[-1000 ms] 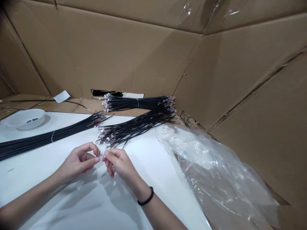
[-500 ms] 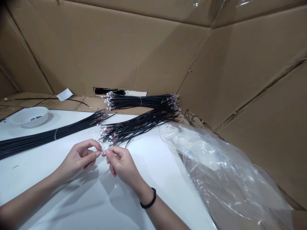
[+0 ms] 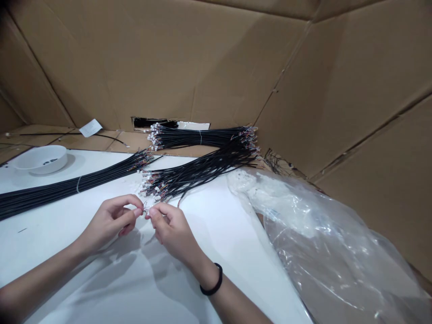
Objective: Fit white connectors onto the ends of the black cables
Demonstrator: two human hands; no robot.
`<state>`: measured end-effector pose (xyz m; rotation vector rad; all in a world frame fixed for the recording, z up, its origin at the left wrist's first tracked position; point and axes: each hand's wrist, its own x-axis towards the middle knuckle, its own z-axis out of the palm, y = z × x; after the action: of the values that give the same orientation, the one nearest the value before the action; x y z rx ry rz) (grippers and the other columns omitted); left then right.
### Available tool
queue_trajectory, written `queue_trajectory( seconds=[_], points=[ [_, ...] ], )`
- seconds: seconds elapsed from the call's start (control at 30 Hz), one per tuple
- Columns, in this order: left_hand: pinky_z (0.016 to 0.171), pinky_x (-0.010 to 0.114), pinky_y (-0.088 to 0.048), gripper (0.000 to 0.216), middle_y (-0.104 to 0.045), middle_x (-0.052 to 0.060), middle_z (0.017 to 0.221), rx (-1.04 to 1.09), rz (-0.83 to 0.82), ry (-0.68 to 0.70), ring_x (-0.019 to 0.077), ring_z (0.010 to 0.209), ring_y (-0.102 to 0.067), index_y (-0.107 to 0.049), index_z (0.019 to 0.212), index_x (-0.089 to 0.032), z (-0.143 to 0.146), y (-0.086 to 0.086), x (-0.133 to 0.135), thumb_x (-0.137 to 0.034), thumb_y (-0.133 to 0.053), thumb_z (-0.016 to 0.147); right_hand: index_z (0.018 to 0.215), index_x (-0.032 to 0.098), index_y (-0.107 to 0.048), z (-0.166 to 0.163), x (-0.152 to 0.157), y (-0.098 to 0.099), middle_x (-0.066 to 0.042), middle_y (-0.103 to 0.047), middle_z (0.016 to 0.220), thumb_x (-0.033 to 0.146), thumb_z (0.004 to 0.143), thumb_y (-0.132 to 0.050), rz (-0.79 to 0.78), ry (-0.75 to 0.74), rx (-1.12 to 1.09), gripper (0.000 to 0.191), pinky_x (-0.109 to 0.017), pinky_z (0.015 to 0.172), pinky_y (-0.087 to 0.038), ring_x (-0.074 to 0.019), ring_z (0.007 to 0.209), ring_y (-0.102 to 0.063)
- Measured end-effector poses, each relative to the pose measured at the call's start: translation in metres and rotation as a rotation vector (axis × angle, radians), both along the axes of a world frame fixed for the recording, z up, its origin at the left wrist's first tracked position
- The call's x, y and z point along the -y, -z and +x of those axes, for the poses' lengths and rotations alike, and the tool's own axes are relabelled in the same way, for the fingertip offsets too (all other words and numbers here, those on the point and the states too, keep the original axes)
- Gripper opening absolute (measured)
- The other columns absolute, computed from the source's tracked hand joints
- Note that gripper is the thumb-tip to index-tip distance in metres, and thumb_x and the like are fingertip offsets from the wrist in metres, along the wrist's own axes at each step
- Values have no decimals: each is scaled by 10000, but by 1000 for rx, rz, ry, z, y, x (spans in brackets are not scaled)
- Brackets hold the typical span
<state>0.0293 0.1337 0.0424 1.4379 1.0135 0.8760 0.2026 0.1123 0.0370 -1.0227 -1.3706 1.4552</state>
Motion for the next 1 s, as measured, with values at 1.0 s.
queue_trajectory(
  seconds=[1.0],
  points=[
    [382,118,-356,212,-446,-15,980,142,86,106,-43,437,-447,-560,731,-136,0,1,-2,-280,-643,863,761,195,-504,6,1,3,66,-401,494,500,988,-399,262,-47,192,394,-242,468,-278,-97,436,-322]
  ],
)
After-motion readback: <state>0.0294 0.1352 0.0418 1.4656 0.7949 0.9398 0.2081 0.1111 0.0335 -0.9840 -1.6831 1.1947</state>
